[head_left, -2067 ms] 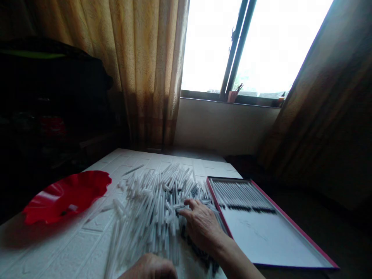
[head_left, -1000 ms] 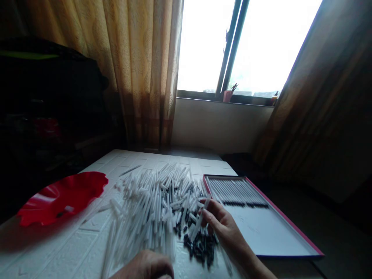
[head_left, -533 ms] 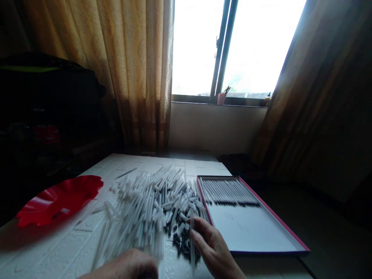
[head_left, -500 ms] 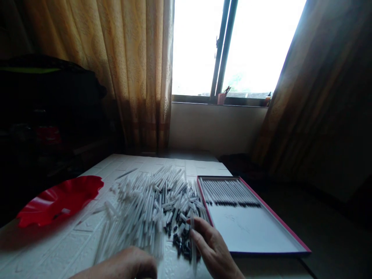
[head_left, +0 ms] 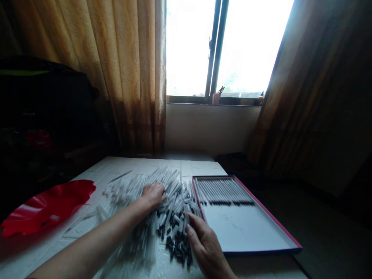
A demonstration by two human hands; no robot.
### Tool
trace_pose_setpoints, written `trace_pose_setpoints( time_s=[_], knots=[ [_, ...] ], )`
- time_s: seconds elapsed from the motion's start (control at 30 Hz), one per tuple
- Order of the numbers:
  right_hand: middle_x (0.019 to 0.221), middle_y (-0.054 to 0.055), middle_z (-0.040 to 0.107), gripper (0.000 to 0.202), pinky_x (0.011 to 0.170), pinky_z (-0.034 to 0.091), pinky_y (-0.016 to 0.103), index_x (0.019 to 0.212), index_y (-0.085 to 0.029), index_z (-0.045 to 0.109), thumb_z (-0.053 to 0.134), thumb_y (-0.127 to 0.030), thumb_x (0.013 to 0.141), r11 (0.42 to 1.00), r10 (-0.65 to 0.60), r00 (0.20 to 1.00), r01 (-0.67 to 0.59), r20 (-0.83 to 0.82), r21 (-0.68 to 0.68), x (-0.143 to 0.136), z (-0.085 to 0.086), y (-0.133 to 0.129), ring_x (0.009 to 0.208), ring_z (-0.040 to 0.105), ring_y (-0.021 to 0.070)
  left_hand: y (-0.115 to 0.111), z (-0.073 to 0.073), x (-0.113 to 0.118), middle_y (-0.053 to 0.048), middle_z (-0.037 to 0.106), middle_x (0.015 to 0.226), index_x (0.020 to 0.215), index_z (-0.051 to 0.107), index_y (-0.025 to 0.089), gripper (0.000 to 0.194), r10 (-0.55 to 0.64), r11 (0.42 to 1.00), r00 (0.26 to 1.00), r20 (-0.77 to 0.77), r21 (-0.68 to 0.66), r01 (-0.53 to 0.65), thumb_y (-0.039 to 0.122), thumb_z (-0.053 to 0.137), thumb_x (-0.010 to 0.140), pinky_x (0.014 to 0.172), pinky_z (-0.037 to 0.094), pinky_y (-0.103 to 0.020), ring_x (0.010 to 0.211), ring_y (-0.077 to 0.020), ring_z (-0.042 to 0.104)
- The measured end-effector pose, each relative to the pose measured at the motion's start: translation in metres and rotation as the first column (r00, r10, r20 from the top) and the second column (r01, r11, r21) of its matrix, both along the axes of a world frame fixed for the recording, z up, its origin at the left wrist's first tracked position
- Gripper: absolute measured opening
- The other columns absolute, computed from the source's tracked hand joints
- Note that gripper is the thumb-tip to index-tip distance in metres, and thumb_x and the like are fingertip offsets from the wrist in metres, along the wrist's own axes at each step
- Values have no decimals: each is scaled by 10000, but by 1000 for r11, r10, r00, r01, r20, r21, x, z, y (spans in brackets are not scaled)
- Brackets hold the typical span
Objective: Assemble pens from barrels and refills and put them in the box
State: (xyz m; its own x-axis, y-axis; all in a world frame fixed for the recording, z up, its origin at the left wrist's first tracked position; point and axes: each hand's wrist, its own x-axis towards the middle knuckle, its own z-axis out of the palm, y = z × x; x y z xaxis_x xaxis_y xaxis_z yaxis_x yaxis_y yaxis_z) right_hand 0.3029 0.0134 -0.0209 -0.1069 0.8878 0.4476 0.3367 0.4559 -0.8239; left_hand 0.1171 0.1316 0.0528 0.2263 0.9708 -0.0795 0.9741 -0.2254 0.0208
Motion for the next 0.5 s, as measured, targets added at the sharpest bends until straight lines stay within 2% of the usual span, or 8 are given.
trace_pose_setpoints(
  time_s=[0.13, 0.23, 0.37, 0.5],
  knots=[
    [1178, 131, 739, 375, 940, 549, 328, 1246, -170, 683, 483, -286, 950, 1000, 3, 1000, -3, 28, 12, 1, 2, -1, 1113, 694, 260, 7, -3, 5, -87, 634, 1267, 1245, 616, 195, 288, 88, 995, 995, -39, -46, -90, 307, 649, 981, 873, 568, -445, 1054, -251, 665],
    [1144, 153, 749, 415, 884, 575, 340, 1265, -129, 669, 497, -307, 932, 1000, -26, 998, 27, 52, -15, 3, -1, 0, 1027, 727, 271, 10, -3, 2, -83, 637, 1258, 1243, 616, 197, 289, 121, 989, 992, -38, -75, -124, 307, 654, 978, 864, 571, -436, 1049, -250, 668],
    [1127, 132, 757, 366, 865, 578, 332, 1222, -157, 688, 512, -285, 928, 999, -33, 995, 37, 98, -38, 6, -9, 2, 998, 734, 262, 11, -1, -10, -85, 637, 1259, 1242, 617, 194, 287, 117, 991, 993, -8, -71, -117, 309, 649, 981, 867, 570, -441, 1049, -250, 667],
    [1117, 143, 759, 355, 866, 583, 349, 1171, -146, 708, 492, -269, 917, 998, -57, 990, 59, 128, -8, 4, -8, 2, 1003, 736, 275, 4, 7, -25, -87, 639, 1258, 1237, 619, 190, 279, 94, 995, 995, 30, -26, -93, 308, 643, 985, 871, 569, -445, 1046, -248, 668]
  ],
)
